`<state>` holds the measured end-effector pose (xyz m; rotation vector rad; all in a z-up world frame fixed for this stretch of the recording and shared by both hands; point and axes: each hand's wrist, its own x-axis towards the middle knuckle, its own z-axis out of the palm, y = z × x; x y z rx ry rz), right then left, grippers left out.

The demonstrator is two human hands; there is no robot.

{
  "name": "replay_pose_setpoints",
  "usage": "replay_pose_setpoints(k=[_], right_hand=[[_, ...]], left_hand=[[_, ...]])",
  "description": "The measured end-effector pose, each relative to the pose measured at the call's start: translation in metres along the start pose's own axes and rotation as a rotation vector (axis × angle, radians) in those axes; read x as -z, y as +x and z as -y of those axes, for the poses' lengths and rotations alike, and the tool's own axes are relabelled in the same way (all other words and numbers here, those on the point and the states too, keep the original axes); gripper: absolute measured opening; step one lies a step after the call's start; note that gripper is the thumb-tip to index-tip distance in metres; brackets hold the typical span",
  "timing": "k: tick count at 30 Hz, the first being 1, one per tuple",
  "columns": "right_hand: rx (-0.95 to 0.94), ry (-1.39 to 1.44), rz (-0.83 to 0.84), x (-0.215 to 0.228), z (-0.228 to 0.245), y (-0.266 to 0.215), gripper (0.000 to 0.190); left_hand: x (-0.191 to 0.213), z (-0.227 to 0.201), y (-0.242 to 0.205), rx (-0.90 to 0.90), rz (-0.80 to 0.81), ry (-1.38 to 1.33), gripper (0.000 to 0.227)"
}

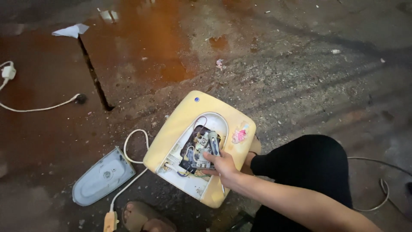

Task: The person sits on the floor and uses a screwdriver to remove screws from a small yellow appliance. They detach a motor assembly, spray it with a can, and reattach it to the appliance body.

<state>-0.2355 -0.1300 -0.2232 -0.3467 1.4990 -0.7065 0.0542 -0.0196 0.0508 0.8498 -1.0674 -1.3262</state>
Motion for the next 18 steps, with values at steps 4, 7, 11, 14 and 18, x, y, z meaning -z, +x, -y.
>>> replay_pose_setpoints(k=[4,7,11,14,18], right_hand=[[-0.017,0.001,-0.008,-0.003,0.005,-0.008,0.088],[-0.093,-0.030,0.106,0.011,0.008,0.004,0.040],[-0.029,-0.043,0.008,-0.001,0.010,-0.012,0.074],[-0.027,-0.059,0.023,0.000,0.008,-0.007,0.070],[-0.030,-0.069,0.041,0.008,0.006,-0.001,0.060]], left_hand=[[-0.010,0.080,0.025,-0.041,-0.018,-0.094,0.053],[-0.010,0.143,0.031,-0.068,-0.061,-0.157,0.058],[-0.011,0.234,0.049,0.488,-0.547,-0.337,0.042],[-0.012,0.248,0.059,0.681,-0.397,-0.487,0.060],[-0.011,0.251,0.068,0.673,-0.315,-0.412,0.063]])
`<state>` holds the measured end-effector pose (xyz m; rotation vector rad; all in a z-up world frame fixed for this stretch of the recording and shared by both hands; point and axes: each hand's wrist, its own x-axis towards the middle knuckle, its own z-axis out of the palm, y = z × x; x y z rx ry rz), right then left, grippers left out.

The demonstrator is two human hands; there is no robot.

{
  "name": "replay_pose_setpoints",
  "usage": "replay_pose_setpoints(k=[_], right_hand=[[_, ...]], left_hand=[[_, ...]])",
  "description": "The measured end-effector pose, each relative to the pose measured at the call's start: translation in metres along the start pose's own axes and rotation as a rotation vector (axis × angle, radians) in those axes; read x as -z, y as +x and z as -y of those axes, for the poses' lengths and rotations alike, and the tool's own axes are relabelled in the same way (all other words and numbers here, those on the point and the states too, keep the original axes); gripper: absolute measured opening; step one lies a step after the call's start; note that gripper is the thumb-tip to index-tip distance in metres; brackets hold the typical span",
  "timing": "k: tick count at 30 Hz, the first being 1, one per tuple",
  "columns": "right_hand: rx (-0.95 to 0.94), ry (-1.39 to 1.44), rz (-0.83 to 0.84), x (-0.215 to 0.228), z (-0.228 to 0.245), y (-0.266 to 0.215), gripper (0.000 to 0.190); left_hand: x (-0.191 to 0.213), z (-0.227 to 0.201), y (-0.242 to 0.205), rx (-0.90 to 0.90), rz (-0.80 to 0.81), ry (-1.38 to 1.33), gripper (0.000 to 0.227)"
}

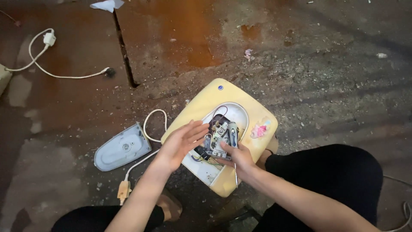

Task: The person sits on the floor and uses a screwdriver to remove screws from a small yellow appliance. They detach a motor assembly, spray it with a can, and reattach it to the appliance body.

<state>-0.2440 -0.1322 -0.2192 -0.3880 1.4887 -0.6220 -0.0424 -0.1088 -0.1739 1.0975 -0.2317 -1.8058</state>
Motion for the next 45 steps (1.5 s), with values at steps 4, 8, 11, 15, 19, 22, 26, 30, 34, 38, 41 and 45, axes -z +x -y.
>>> replay_pose_setpoints(k=[4,8,11,15,19,22,26,30,34,38,41,45], right_hand=[[-0.007,-0.001,0.018,0.003,0.000,0.005,0.057],[-0.023,0.004,0.006,0.003,-0.001,0.009,0.057],[-0.030,-0.011,0.001,0.007,-0.003,0.013,0.056],[-0.019,-0.017,0.009,0.005,-0.002,0.009,0.056],[-0.009,-0.026,0.020,0.005,-0.004,0.009,0.054],[-0.016,-0.045,0.020,0.005,-0.004,0.012,0.054],[-0.024,-0.042,0.011,0.004,-0.002,0.007,0.053],[-0.021,-0.038,0.009,0.005,-0.004,0.010,0.053],[-0.028,-0.044,0.009,0.007,-0.008,0.016,0.052],[-0.036,-0.055,0.017,0.006,-0.007,0.016,0.054],[-0.040,-0.054,0.024,0.001,-0.001,0.005,0.056],[-0.047,-0.065,0.038,-0.005,0.006,-0.005,0.057]], left_hand=[[0.001,0.005,0.008,0.040,-0.101,0.105,0.058],[0.024,0.043,0.047,0.062,-0.131,0.207,0.052],[0.039,0.073,0.073,0.124,-0.193,0.370,0.033],[0.038,0.079,0.078,0.156,-0.167,0.427,0.045],[0.058,0.104,0.105,0.134,-0.205,0.453,0.035],[0.062,0.112,0.115,0.149,-0.227,0.417,0.034],[0.052,0.102,0.107,0.174,-0.251,0.403,0.031],[0.053,0.104,0.108,0.175,-0.255,0.389,0.032],[0.053,0.101,0.108,0.178,-0.230,0.411,0.035],[0.050,0.101,0.105,0.159,-0.275,0.392,0.036],[0.050,0.105,0.107,0.167,-0.265,0.418,0.041],[0.064,0.122,0.126,0.141,-0.274,0.388,0.039]])
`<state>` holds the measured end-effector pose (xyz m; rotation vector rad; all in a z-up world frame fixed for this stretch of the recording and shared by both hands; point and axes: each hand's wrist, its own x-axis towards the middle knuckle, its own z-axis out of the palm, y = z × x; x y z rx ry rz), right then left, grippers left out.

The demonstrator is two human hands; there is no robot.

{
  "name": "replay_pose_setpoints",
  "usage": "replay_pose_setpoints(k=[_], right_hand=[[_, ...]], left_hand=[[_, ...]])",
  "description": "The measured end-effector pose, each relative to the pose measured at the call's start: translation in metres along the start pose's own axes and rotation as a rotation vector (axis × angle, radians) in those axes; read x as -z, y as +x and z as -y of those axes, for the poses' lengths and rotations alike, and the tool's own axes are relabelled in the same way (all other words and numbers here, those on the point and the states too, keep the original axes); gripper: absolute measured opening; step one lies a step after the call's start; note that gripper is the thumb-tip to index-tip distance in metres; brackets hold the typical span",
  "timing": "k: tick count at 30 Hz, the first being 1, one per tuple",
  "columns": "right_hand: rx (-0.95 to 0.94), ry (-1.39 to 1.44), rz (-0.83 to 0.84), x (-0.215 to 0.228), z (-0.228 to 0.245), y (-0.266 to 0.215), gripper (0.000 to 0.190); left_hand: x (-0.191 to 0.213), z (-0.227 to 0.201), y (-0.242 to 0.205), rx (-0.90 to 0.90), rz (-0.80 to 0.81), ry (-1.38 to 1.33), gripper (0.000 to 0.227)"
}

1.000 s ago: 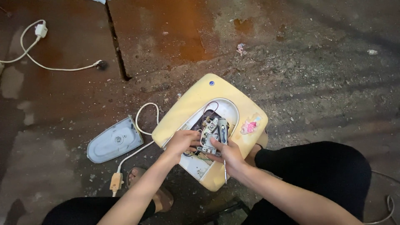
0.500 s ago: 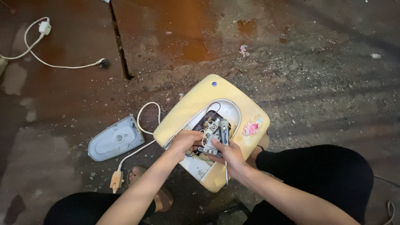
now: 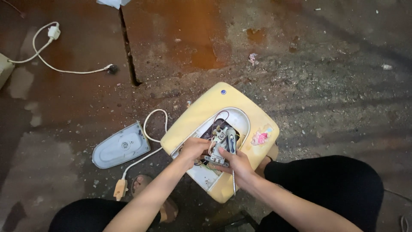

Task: The person sits on the floor and uses a screwdriver to remove screws from a small yellow appliance. They detach a motor assembly, spray it with a can, and reattach it to the appliance body.

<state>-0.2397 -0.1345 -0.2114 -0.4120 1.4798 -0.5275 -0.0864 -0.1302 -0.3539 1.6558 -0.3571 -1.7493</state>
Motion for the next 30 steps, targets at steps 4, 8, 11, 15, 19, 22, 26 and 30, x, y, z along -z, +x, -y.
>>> replay_pose_setpoints(k=[4,8,11,15,19,22,26,30], right_hand=[[-0.032,-0.039,0.086,0.010,0.006,0.002,0.033],[-0.058,-0.053,0.049,0.006,0.008,0.002,0.033],[-0.041,-0.045,0.001,0.002,0.009,-0.002,0.036],[-0.001,-0.030,0.015,0.001,0.006,-0.006,0.037],[0.053,0.025,0.032,0.004,-0.002,-0.003,0.035],[-0.014,-0.022,0.036,-0.007,0.017,-0.019,0.035],[-0.020,-0.142,0.036,0.001,0.021,-0.003,0.029],[-0.029,-0.114,0.076,0.003,0.023,-0.003,0.033]], left_hand=[[-0.002,-0.028,-0.035,-0.019,0.032,-0.081,0.019],[-0.006,-0.029,-0.036,-0.047,0.016,-0.008,0.015],[-0.012,-0.036,-0.046,-0.102,-0.042,0.149,0.017],[-0.016,-0.035,-0.054,-0.124,-0.064,0.108,0.017],[-0.019,-0.036,-0.064,-0.144,-0.104,0.164,0.021],[-0.014,-0.031,-0.050,-0.146,-0.079,0.123,0.017],[-0.009,-0.027,-0.041,-0.167,-0.034,0.061,0.019],[-0.007,-0.024,-0.033,-0.175,-0.009,0.048,0.014]])
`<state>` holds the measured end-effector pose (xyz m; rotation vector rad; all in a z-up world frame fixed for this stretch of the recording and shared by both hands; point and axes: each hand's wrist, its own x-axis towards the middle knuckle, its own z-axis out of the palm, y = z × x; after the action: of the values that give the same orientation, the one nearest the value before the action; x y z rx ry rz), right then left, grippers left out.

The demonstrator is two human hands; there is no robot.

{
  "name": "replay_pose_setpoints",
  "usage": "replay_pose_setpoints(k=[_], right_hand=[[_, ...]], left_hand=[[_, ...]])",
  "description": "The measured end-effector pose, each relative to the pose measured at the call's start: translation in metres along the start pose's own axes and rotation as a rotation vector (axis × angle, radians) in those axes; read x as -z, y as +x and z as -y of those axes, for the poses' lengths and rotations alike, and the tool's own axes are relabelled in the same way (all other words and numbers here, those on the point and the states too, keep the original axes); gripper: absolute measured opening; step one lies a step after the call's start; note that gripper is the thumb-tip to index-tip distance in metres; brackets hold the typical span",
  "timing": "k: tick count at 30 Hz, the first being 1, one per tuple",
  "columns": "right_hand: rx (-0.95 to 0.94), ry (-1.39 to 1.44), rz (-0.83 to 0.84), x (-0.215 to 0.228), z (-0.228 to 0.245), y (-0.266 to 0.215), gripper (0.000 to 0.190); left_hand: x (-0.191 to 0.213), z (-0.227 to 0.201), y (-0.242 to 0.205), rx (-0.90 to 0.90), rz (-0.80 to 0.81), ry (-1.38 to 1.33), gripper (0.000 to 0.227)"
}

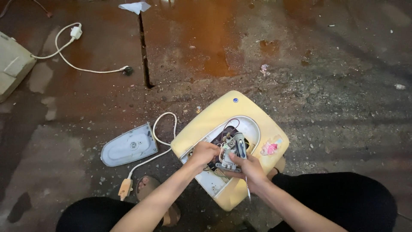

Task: The person sits on the floor and uses a screwdriver to remove screws from a small yellow appliance. They detach a motor assembly, spray it with a can, and reattach it to the appliance body.

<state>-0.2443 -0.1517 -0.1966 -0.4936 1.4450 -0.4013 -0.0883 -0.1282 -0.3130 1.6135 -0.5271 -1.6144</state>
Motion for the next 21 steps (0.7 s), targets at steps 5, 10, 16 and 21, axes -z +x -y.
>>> replay_pose_setpoints(k=[5,10,16,21], right_hand=[[0.024,0.020,-0.083,-0.009,-0.009,-0.015,0.040],[0.028,0.088,-0.057,-0.002,-0.011,-0.009,0.036],[-0.029,-0.015,-0.018,-0.003,0.008,-0.014,0.032],[0.059,0.129,-0.139,-0.005,-0.023,-0.011,0.037]], left_hand=[[-0.006,0.002,-0.006,0.025,0.016,-0.046,0.017],[-0.005,-0.003,-0.012,0.060,0.014,-0.144,0.014],[-0.001,-0.003,-0.003,0.074,0.034,-0.102,0.013],[-0.006,0.007,-0.005,0.063,0.066,-0.202,0.015]])
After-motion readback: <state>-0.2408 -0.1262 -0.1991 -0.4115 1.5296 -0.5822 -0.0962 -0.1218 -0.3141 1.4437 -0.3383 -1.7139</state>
